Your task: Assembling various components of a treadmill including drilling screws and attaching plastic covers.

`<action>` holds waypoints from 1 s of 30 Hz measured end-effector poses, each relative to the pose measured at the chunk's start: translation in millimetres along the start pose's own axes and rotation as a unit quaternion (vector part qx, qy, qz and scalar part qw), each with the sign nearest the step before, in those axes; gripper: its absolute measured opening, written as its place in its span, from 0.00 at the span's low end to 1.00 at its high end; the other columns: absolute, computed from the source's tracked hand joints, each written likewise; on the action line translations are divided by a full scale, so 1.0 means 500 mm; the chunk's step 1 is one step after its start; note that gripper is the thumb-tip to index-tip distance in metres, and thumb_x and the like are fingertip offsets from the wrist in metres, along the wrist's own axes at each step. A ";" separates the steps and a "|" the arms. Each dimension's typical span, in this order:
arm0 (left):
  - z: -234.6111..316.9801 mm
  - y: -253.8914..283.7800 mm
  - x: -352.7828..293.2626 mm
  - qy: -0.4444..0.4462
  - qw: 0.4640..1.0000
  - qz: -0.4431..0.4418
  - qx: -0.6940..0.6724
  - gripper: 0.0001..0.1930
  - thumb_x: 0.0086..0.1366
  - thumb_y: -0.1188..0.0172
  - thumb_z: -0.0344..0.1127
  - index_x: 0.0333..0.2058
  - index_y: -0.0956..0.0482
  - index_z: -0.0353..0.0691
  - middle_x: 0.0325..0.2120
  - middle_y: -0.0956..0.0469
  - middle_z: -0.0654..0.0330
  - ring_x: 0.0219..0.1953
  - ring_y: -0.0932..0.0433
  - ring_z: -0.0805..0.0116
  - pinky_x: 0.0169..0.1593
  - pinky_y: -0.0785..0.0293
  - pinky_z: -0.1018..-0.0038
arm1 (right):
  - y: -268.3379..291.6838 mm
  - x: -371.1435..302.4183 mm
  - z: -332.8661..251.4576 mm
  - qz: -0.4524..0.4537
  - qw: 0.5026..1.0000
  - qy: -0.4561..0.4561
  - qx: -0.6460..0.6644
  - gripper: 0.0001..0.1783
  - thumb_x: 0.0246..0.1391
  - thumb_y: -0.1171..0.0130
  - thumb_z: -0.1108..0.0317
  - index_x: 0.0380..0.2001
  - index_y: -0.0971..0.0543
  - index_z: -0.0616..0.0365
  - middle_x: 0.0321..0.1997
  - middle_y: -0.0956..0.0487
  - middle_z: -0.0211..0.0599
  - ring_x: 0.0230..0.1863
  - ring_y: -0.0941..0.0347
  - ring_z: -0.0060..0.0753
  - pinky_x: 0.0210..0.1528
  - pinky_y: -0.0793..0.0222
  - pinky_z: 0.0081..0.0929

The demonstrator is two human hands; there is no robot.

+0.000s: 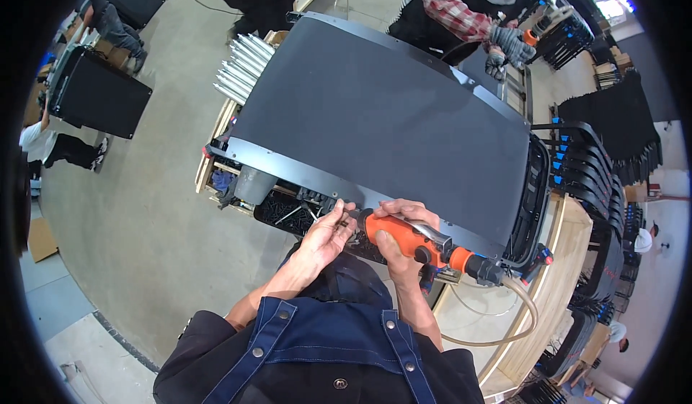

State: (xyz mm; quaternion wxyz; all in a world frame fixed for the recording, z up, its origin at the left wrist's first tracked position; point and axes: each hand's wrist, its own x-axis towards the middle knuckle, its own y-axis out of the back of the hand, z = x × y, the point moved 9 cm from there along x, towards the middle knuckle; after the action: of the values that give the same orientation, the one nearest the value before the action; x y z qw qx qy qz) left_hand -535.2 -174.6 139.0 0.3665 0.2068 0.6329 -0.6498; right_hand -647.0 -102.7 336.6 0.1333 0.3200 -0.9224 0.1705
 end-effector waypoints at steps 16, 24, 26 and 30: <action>0.019 0.017 0.059 0.129 0.987 -0.084 -0.036 0.19 0.72 0.42 0.52 0.41 0.23 0.39 0.34 0.22 0.62 0.40 0.22 0.68 0.47 0.19 0.71 | -0.134 0.056 0.090 -0.035 0.988 -0.069 -0.134 0.26 0.52 0.35 0.80 0.51 0.34 0.56 0.49 0.23 0.47 0.47 0.23 0.38 0.53 0.23 0.39; 0.046 0.052 0.000 0.146 0.973 -0.167 0.055 0.18 0.72 0.43 0.29 0.57 0.31 0.30 0.47 0.24 0.52 0.50 0.22 0.61 0.60 0.24 0.65 | -0.197 0.094 0.125 -0.139 0.982 -0.045 -0.123 0.26 0.45 0.33 0.86 0.45 0.31 0.57 0.42 0.21 0.46 0.41 0.21 0.37 0.46 0.19 0.36; 0.061 0.073 -0.019 0.147 0.968 -0.183 0.083 0.27 0.68 0.42 0.20 0.64 0.37 0.27 0.57 0.29 0.47 0.59 0.25 0.56 0.64 0.27 0.65 | -0.191 0.093 0.121 -0.127 0.983 -0.053 -0.123 0.26 0.45 0.32 0.85 0.45 0.31 0.57 0.42 0.22 0.45 0.41 0.21 0.37 0.46 0.19 0.37; 0.086 0.099 -0.039 0.148 0.974 -0.160 0.068 0.27 0.67 0.40 0.21 0.64 0.37 0.27 0.57 0.27 0.46 0.60 0.25 0.52 0.63 0.24 0.66 | -0.188 0.093 0.121 -0.127 0.983 -0.055 -0.122 0.25 0.47 0.30 0.81 0.45 0.31 0.56 0.40 0.22 0.43 0.41 0.21 0.39 0.52 0.22 0.45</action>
State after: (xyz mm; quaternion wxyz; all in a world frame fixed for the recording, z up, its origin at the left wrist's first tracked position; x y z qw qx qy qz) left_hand -477.6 -209.0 125.2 0.1455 0.2212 0.6593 -0.7037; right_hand -631.0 -221.5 320.0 0.1411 0.4243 -0.8942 0.0205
